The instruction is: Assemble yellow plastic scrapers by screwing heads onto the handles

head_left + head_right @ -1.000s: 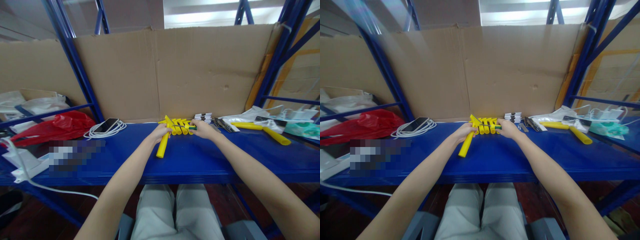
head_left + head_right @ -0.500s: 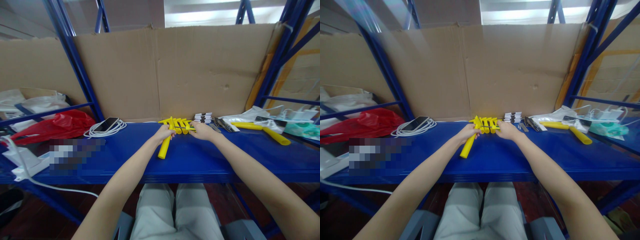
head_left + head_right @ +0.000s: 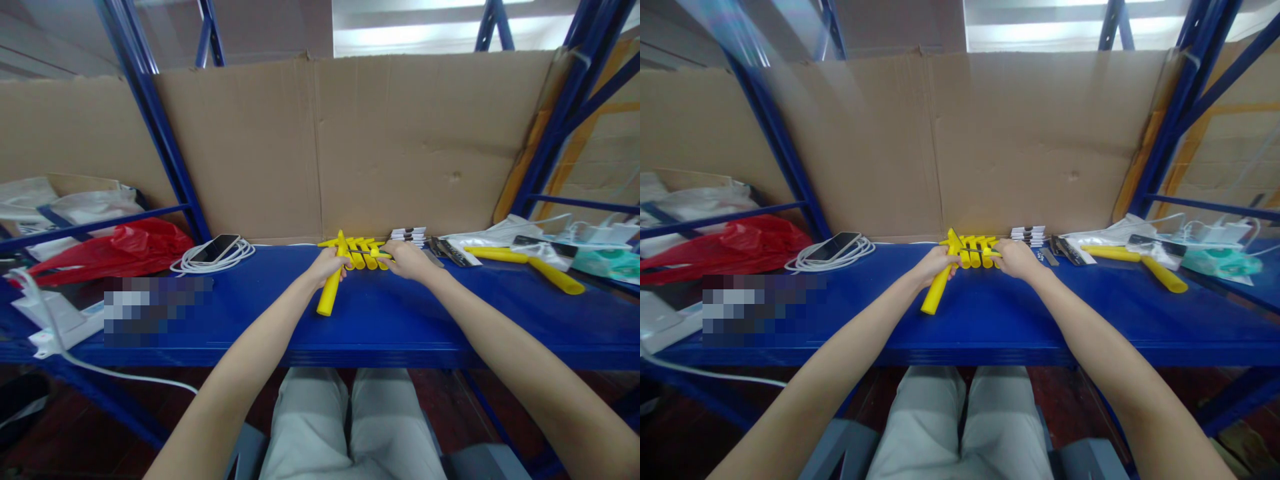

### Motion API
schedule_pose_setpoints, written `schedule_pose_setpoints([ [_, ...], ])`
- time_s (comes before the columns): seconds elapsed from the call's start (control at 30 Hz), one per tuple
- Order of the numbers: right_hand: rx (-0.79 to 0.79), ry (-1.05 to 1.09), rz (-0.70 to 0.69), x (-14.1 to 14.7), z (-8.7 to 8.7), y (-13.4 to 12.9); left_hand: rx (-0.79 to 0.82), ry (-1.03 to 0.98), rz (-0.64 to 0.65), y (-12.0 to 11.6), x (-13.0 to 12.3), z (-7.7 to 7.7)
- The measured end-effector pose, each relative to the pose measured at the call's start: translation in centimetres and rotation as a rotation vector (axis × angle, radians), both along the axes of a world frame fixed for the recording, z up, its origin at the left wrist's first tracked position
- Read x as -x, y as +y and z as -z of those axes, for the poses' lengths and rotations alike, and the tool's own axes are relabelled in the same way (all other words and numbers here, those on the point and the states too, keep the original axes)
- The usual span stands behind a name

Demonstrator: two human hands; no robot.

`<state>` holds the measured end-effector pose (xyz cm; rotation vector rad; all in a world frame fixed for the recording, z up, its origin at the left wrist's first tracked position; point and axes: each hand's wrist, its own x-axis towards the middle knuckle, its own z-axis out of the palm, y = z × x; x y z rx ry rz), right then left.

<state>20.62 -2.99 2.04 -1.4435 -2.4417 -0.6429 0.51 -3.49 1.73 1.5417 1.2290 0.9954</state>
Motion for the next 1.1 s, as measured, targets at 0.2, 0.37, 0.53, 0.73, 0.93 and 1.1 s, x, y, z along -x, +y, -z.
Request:
schedule_pose_setpoints([
  [0.2, -0.035, 0.006, -0.036, 0.0, 0.0, 0.0, 0.026, -0.004, -0.005, 0.2, 0.0, 0.2],
  [0.37, -0.076, 0.005, -0.017, 0.0, 0.0, -0.2, 0.021, 0.01, -0.01, -0.1, -0.3, 0.2],
  [0.53, -0.049, 0.031, 0.141, 0.3, 0.0, -0.6, -0.037, 0.089, -0.017, -0.7, -0.7, 0.1],
  [0.73, 0.035, 0.064, 0.236, 0.6, 0.0, -0.9, -0.041, 0.165, -0.034, -0.4, -0.8, 0.6],
  [0.93, 0.095, 0.1, 0.083, -0.2, 0.4, 0.2, -0.02, 0.139, -0.053, -0.3, -0.5, 0.6],
  [1.1, 0.038, 0.055, 0.087, -0.4, 0.1, 0.5, -0.009, 0.137, -0.062, -0.4, -0.5, 0.4],
])
